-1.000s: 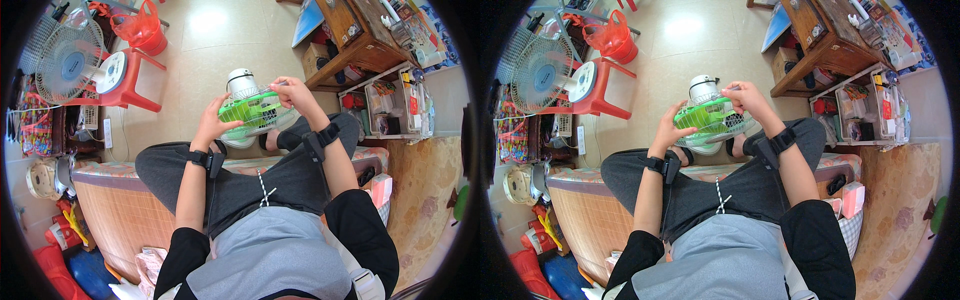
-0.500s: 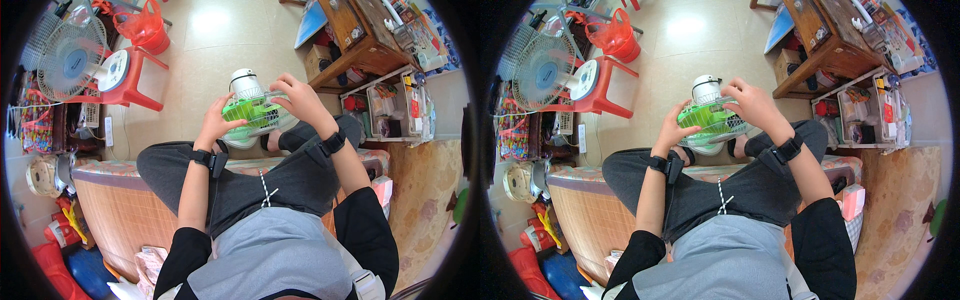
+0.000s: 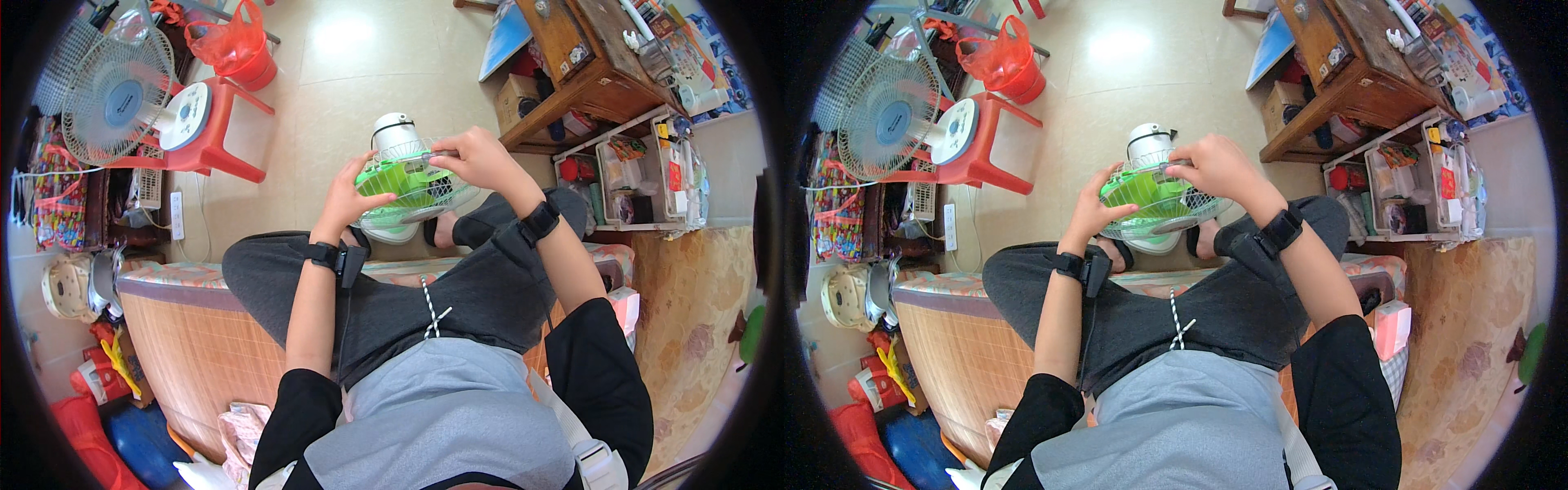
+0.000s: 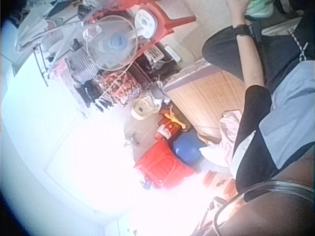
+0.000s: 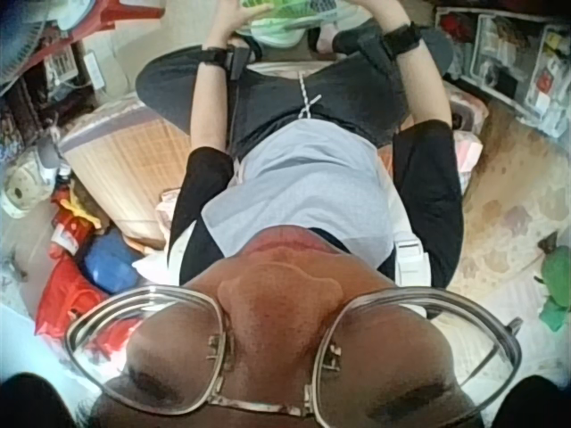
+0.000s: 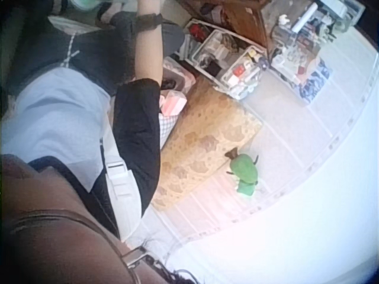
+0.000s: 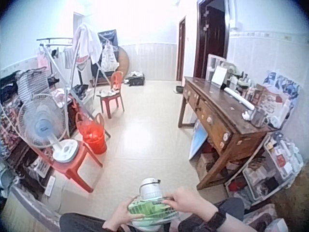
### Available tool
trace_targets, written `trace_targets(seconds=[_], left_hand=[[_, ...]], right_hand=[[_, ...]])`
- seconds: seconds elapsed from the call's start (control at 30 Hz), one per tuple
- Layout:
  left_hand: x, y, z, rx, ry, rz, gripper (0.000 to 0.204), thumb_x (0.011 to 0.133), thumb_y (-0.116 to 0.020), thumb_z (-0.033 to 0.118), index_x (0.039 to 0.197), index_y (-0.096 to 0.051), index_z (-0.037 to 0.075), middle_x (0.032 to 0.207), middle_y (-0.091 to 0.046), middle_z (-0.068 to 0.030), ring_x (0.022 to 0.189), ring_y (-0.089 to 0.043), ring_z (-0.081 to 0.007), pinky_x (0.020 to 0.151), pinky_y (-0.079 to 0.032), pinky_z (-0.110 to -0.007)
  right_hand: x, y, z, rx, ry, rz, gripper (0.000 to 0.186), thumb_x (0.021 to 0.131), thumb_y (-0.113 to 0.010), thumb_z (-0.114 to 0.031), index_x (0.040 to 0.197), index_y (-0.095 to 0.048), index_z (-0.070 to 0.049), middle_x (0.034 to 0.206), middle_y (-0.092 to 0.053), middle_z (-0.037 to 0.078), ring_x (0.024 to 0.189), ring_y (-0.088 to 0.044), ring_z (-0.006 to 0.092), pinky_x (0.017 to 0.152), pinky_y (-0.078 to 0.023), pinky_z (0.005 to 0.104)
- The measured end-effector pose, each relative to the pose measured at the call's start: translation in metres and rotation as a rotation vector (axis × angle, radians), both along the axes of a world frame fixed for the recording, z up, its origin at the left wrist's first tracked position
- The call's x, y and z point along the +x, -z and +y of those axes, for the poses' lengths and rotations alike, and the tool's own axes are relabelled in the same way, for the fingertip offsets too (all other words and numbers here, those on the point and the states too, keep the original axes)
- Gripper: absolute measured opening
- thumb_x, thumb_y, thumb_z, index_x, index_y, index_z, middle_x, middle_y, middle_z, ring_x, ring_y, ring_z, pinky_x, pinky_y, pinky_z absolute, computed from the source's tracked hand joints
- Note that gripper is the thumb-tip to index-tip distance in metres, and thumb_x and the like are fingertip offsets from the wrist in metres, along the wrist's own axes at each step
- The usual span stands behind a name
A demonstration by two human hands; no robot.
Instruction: The recorder is attempting to repair or inspect a small green and white desktop fan using a tool.
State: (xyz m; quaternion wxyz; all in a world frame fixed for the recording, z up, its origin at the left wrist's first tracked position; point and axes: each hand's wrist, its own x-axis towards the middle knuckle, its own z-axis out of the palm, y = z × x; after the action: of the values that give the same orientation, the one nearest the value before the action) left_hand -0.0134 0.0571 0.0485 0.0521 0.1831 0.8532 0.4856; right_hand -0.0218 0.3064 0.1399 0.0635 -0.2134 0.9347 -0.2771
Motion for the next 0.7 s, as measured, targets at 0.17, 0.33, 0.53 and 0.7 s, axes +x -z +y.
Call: trace_targets(seconds=[0.17, 0.33, 0.53, 0.7], left_hand=[[0.0, -0.004, 0.002, -0.036, 0.016, 0.01, 0.078, 0.058, -0.081, 0.032, 0.124, -0.049, 0.007, 0.114, -0.056, -0.0161, 0.106, -0.054, -0.0299, 0.09, -0.043, -0.038], [0.0, -0.003, 0.001, -0.019, 0.012, 0.028, 0.077, 0.059, -0.081, 0.033, 0.123, -0.049, 0.005, 0.113, -0.057, -0.0164, 0.107, -0.054, -0.0302, 0.091, -0.043, -0.038], [-0.003, 0.0, 0.002, -0.008, 0.009, 0.048, 0.075, 0.059, -0.081, 0.033, 0.121, -0.05, 0.006, 0.112, -0.057, -0.0154, 0.106, -0.054, -0.03, 0.09, -0.043, -0.039], [-0.002, 0.003, 0.003, -0.007, 0.019, 0.047, 0.075, 0.058, -0.081, 0.035, 0.121, -0.051, 0.008, 0.11, -0.057, -0.0147, 0.104, -0.054, -0.0302, 0.089, -0.043, -0.039]], right_hand=[[-0.017, 0.008, 0.01, -0.133, 0.025, -0.285, 0.027, 0.079, -0.064, -0.024, 0.093, -0.067, 0.0, 0.075, -0.066, 0.015, 0.064, -0.062, 0.0216, 0.059, -0.047, 0.0295], [-0.023, 0.013, 0.012, -0.182, 0.028, -0.404, 0.026, 0.078, -0.064, -0.024, 0.092, -0.068, -0.003, 0.075, -0.064, 0.018, 0.063, -0.06, 0.0273, 0.061, -0.046, 0.034], [-0.003, 0.006, 0.001, 0.213, -0.14, 0.234, 0.018, 0.08, -0.061, -0.02, 0.088, -0.064, -0.005, 0.073, -0.063, 0.009, 0.067, -0.061, 0.0272, 0.06, -0.048, 0.0357], [0.005, 0.004, -0.012, 0.255, -0.217, 0.394, 0.013, 0.08, -0.06, -0.021, 0.084, -0.059, -0.009, 0.067, -0.058, 0.005, 0.061, -0.061, 0.0245, 0.051, -0.047, 0.0353]])
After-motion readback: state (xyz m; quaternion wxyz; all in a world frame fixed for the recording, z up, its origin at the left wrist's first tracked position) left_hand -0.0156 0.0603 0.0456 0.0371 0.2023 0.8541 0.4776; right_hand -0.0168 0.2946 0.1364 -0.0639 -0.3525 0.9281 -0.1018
